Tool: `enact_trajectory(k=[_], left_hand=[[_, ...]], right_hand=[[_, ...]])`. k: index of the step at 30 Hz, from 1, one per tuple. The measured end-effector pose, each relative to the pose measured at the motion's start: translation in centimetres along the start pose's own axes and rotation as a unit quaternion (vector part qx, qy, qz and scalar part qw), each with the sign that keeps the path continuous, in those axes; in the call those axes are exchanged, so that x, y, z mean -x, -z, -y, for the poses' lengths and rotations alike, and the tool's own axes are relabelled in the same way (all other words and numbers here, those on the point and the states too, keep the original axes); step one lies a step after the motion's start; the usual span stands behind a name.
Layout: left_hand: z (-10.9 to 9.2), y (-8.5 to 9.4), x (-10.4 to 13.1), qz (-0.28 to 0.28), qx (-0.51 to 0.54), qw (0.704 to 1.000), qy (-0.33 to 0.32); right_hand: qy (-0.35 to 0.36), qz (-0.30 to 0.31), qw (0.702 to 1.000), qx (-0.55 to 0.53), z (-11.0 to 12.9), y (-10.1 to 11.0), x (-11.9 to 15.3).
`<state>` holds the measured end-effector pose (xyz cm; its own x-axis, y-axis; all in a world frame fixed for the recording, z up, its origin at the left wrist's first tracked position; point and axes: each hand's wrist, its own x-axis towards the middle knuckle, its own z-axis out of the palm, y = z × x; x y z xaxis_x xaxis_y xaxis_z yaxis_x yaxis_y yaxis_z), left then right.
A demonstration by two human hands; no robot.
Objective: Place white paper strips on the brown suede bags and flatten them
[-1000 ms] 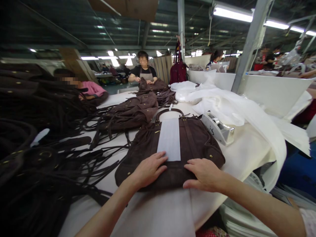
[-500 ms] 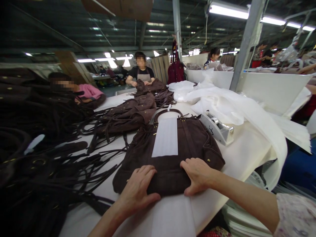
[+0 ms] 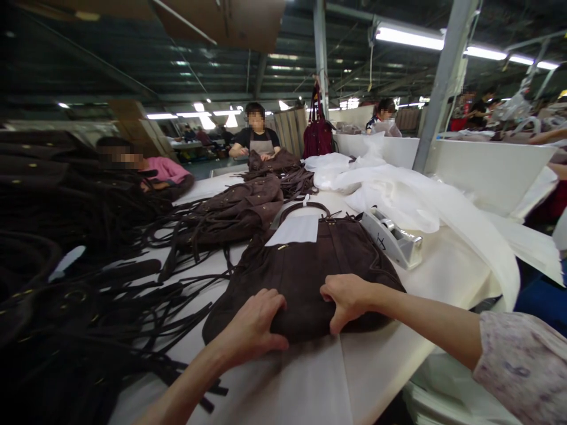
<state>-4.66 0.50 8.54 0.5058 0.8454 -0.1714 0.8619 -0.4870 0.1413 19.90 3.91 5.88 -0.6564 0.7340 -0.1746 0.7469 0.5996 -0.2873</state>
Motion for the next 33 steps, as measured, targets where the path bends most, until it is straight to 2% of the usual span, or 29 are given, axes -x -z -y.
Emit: enact_trajectory(k=[3, 6, 9, 12, 15, 17, 20, 23, 25, 27, 29, 31, 33], left_hand=[[0.7, 1.9, -1.1, -0.028, 0.026, 0.999, 0.009], [2.1, 3.4, -3.4, -0.006, 0.018, 0.999, 0.028], [4.2, 3.3, -6.5, 0.022, 0.005, 1.000, 0.008], [6.4, 2.0, -9.7, 0.028, -0.005, 0.999, -0.028], [7.6, 1.2, -11.9, 0.036, -0.031, 0.997, -0.062], [7.8, 1.3, -12.1, 0.036, -0.051, 0.995, -0.083], [8.0, 1.6, -10.7, 0.024, -0.069, 0.991, -0.108], [8.5, 0.7, -8.6, 0.001, -0.087, 0.989, -0.119], [8.8, -0.4, -7.9, -0.014, -0.103, 0.989, -0.105], [8.7, -1.3, -8.1, -0.024, -0.116, 0.990, -0.071], [7.8, -1.7, -8.8, -0.047, -0.126, 0.991, -0.022], [5.7, -1.6, -9.5, -0.091, -0.135, 0.986, 0.040], [3.0, -1.8, -10.0, -0.138, -0.134, 0.977, 0.088]], right_hand=[[-0.030, -0.006, 0.997, -0.074, -0.7, 2.8, -0.7], [-0.046, 0.012, 0.993, -0.112, -2.0, 4.5, -2.3], [-0.063, 0.014, 0.992, -0.105, -3.7, 3.7, -4.7], [-0.078, 0.007, 0.992, -0.101, -5.3, 1.5, -7.2], [-0.066, 0.030, 0.991, -0.114, -6.2, 0.3, -8.7], [-0.057, 0.060, 0.985, -0.149, -6.5, 0.1, -8.8], [-0.029, 0.089, 0.962, -0.257, -6.5, -0.2, -8.1], [0.018, 0.065, 0.945, -0.321, -6.2, -1.6, -7.2], [0.028, 0.040, 0.956, -0.290, -5.9, -2.6, -7.0], [0.028, 0.003, 0.981, -0.194, -5.5, -3.0, -7.2], [0.029, -0.037, 0.997, -0.068, -4.9, -2.9, -7.4], [0.023, -0.053, 0.998, 0.009, -4.4, -2.5, -7.6], [0.004, -0.048, 0.999, 0.009, -4.0, -1.9, -7.6]])
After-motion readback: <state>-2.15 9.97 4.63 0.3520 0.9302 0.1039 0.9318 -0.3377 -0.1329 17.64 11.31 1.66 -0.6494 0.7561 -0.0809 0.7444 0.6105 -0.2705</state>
